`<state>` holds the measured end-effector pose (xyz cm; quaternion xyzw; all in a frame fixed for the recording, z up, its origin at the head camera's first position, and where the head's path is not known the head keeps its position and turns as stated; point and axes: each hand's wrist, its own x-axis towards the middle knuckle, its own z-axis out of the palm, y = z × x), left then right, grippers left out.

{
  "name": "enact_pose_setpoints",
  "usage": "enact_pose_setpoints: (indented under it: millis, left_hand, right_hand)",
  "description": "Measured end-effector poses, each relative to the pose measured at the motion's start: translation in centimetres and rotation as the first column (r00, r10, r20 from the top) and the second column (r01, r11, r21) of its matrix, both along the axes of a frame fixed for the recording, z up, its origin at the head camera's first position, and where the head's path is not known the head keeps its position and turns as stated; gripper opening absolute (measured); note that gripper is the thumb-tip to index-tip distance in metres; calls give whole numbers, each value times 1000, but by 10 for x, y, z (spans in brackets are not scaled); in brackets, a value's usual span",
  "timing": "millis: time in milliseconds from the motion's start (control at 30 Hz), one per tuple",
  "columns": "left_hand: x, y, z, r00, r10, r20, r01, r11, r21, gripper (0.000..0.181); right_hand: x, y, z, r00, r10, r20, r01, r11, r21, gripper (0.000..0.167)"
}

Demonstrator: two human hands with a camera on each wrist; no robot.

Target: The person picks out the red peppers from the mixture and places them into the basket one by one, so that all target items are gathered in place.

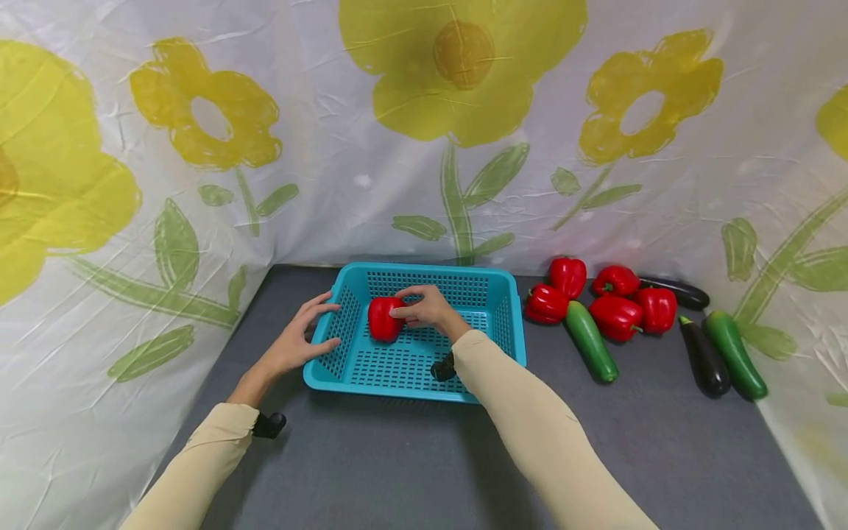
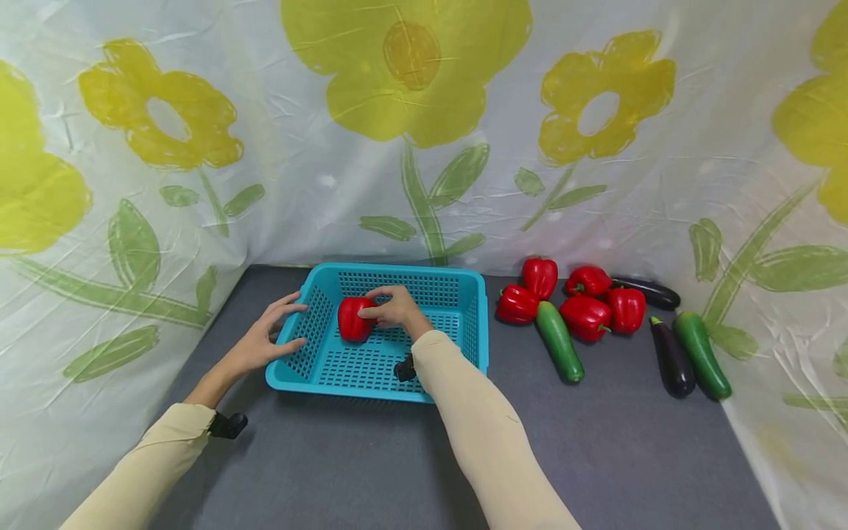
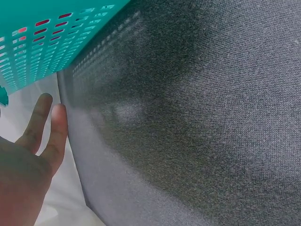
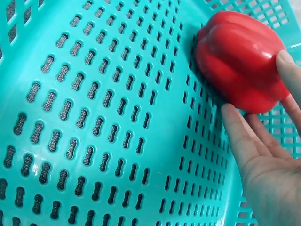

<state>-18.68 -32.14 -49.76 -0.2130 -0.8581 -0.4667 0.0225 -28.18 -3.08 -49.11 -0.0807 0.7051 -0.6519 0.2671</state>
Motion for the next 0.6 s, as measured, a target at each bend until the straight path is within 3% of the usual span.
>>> enact_pose_setpoints:
  millis: [333,600]
  left_hand:
    - [-1,0,0,1000,4,4,-4,1000,-18,58]
    - [0,-1,-1,1000,-3,5,3,1000,0,58]
  right_hand:
    - [-5,12,7,998,60,-35,-58,997,56,57]
    - [-10,37,24,967,238,-89,-232,970,80,69]
